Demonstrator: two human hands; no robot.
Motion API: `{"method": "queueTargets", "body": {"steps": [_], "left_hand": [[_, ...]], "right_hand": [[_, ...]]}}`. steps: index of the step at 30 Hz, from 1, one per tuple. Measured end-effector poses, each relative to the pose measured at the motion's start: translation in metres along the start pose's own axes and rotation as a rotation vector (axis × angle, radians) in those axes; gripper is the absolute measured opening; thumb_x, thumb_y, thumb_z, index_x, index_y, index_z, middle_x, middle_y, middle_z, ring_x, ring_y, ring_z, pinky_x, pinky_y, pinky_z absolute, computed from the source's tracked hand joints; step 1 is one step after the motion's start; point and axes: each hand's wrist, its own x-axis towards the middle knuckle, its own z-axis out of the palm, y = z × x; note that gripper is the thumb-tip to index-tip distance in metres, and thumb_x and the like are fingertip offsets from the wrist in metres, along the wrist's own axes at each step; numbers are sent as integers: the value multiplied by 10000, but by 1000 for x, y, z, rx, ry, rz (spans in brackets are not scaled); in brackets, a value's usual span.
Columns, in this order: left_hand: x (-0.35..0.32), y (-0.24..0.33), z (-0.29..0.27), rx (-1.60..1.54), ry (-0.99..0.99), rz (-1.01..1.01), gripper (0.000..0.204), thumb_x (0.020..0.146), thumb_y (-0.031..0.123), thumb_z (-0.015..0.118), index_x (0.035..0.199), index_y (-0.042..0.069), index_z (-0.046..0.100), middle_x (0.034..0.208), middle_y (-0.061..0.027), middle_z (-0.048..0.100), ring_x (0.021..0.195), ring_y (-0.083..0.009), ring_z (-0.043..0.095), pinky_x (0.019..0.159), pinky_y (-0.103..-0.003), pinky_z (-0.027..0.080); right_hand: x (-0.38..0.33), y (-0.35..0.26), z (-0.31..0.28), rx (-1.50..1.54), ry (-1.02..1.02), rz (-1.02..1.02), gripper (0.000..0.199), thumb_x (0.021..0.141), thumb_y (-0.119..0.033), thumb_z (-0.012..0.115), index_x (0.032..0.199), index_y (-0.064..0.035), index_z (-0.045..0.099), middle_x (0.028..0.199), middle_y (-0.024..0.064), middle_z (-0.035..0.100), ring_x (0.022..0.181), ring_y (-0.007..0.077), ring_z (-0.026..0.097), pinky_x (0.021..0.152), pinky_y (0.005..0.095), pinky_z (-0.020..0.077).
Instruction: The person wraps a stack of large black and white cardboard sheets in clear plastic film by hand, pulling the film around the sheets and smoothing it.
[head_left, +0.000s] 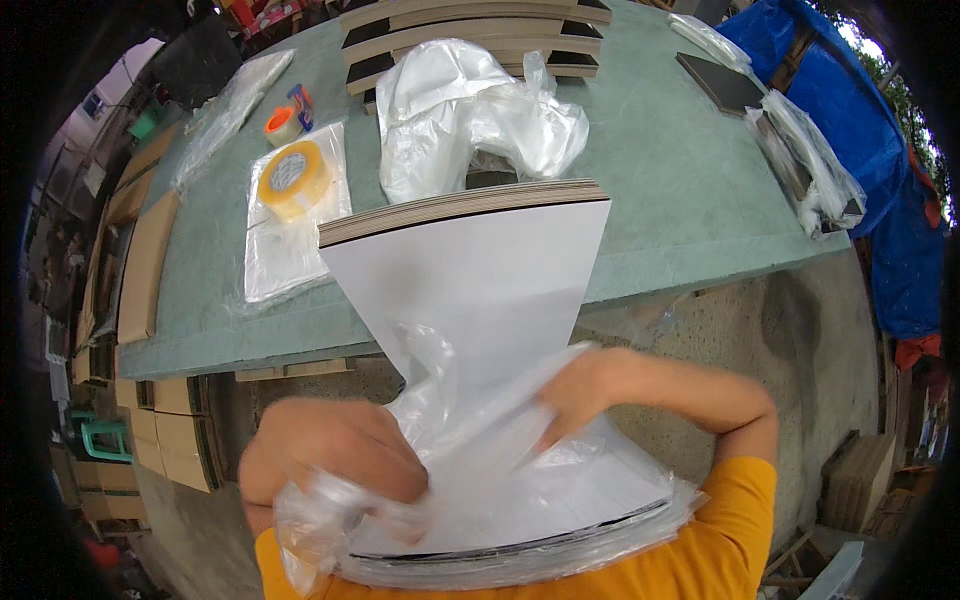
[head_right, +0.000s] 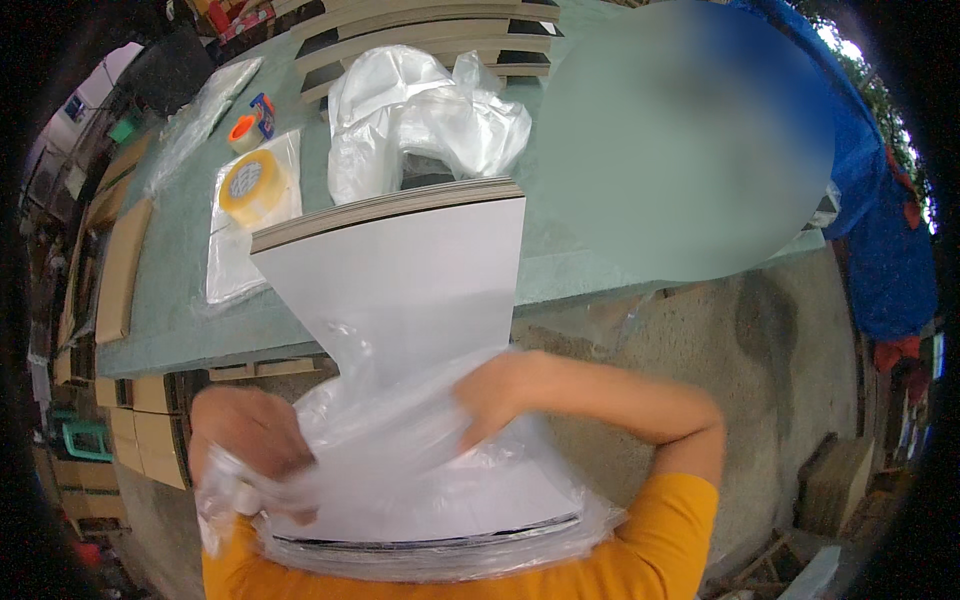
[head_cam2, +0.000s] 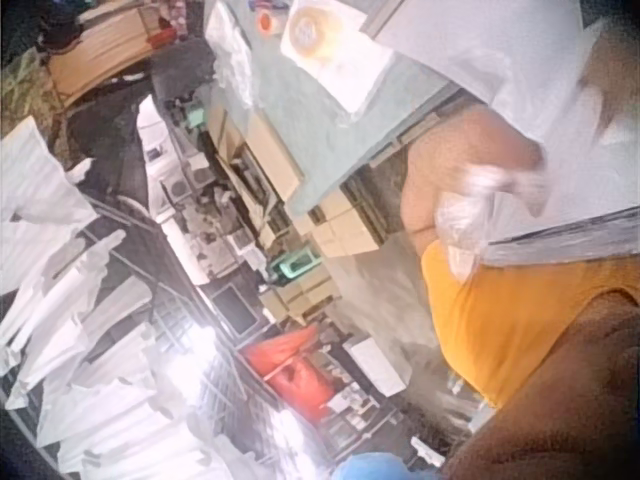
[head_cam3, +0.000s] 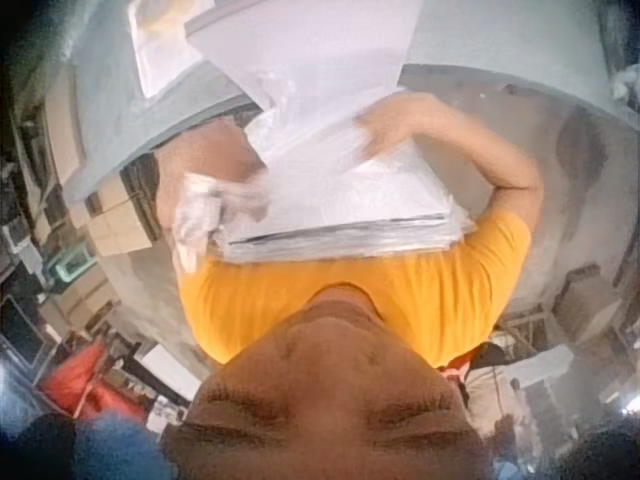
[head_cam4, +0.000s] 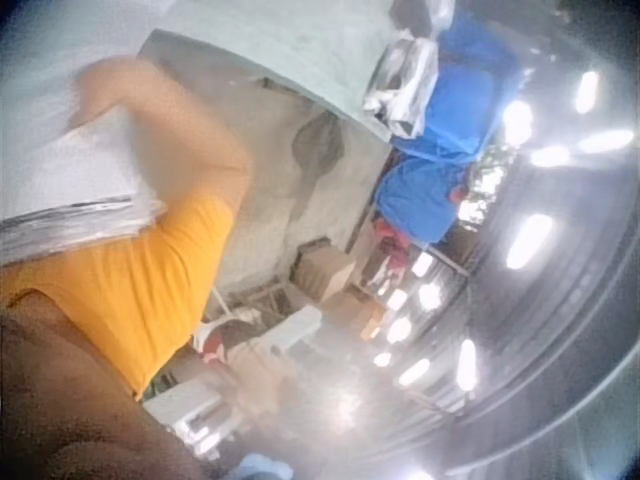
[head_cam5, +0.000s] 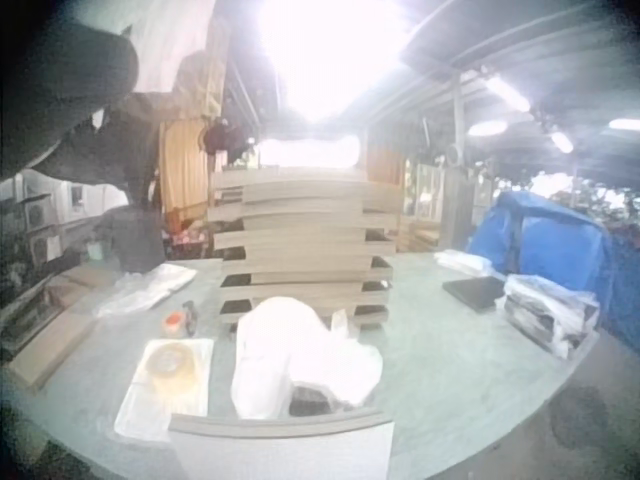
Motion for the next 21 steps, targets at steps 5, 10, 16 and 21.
{"method": "queueTargets", "body": {"steps": [5, 10, 16, 21], "left_hand": [[-36, -58, 27, 1155, 300, -905, 99, 667, 84, 520, 743, 55, 577, 621, -105, 573, 575, -273, 570, 526, -356, 449], [-35, -33, 19, 1246, 259, -645, 68, 683, 107, 525, 723, 99, 579, 636, -64, 562, 538, -220, 547, 499, -344, 427], [-17, -25, 55, 859, 217, -356, 94, 658, 91, 538, 749, 79, 559, 721, -68, 582, 726, -229, 581, 535, -331, 464], [-47, -83, 53, 1065, 203, -1017, 113, 681, 139, 572, 716, 32, 569, 670, -119, 584, 709, -262, 583, 585, -367, 463]], "right_hand": [[-8, -47, -59, -227, -229, 57, 223, 781, -215, 497, 749, 1, 537, 733, 149, 567, 723, 293, 562, 741, 392, 410], [11, -79, -70, 20, -640, 7, 158, 735, -154, 498, 750, 0, 529, 761, 139, 567, 742, 297, 556, 695, 304, 444], [-18, -21, -44, -879, 148, 216, 195, 714, -153, 516, 828, -24, 606, 824, 135, 596, 799, 291, 566, 759, 386, 433], [-5, -45, -64, -460, -108, 423, 160, 646, -113, 601, 778, -27, 627, 725, 112, 592, 751, 243, 555, 721, 372, 406]]}}
